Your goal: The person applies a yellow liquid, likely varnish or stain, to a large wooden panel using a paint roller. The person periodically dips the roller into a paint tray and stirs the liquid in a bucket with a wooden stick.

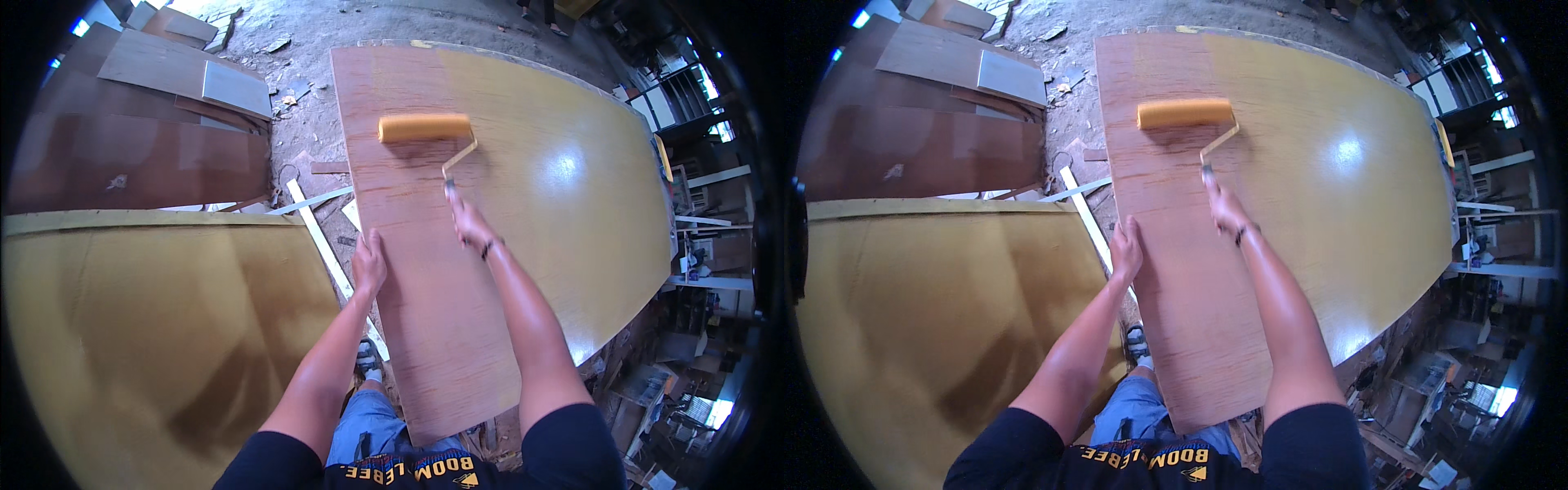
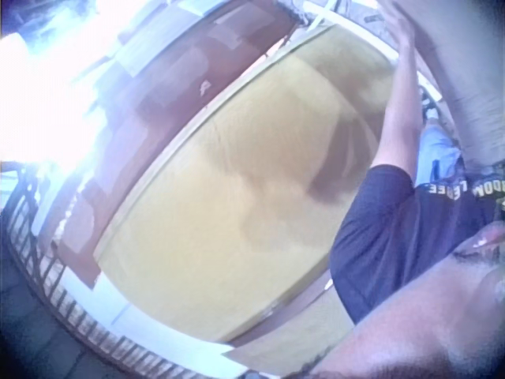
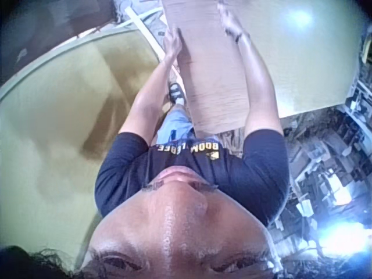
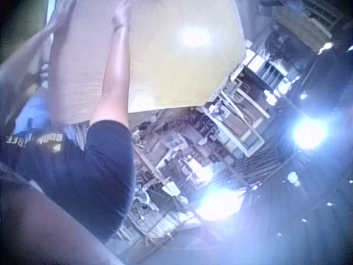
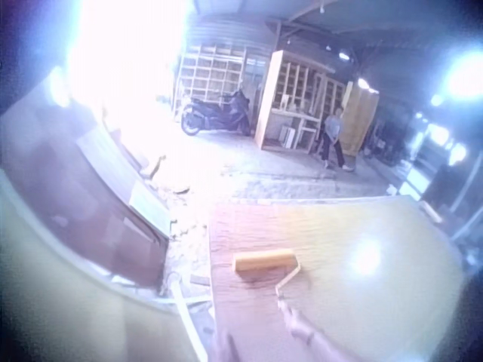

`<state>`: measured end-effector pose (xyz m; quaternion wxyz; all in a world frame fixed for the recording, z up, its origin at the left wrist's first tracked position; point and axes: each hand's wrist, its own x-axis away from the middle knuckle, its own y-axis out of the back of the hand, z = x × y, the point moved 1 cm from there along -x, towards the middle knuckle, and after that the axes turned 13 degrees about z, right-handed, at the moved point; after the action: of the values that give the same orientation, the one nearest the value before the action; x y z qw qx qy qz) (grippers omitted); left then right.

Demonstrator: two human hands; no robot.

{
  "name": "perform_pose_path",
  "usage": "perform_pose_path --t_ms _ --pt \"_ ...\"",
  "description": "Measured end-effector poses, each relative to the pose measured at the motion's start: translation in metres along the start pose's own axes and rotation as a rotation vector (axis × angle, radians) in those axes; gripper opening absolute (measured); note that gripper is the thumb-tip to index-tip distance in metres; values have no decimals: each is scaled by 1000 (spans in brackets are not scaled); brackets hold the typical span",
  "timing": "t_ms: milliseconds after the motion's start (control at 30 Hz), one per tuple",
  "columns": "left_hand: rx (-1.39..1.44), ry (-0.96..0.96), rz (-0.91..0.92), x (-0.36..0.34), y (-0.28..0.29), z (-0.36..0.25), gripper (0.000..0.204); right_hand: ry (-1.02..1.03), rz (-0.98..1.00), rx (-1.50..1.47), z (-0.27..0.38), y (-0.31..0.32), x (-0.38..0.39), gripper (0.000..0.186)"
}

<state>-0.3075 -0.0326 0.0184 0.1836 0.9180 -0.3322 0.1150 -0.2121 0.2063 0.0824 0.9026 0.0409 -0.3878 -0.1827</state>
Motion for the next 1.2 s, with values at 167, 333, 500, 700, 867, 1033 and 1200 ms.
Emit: perform_pose_path --t_ms 167,333,500,700,867,1033,1200 --pt "-10 27 59 -6 -7 33 61 -148 -35 -1 -122 -50 179 59" --pt "267 131 255 39 21 85 65 -122 -109 183 -256 -104 318 66" --pt "308 310 271 181 37 120 68 -177 -117 163 -352 -156 450 62" --pt "324 402 231 353 13 161 64 -177 -92 115 -453 -200 543 58" --pt "185 219 102 439 -23 158 54 -137 -105 109 -503 -215 584 58" --pt "-58 -134 -70 487 -38 159 36 -94 -79 54 -532 -224 629 60" --pt "61 -378 155 581 -99 88 21 -79 61 -308 -571 -226 655 54"
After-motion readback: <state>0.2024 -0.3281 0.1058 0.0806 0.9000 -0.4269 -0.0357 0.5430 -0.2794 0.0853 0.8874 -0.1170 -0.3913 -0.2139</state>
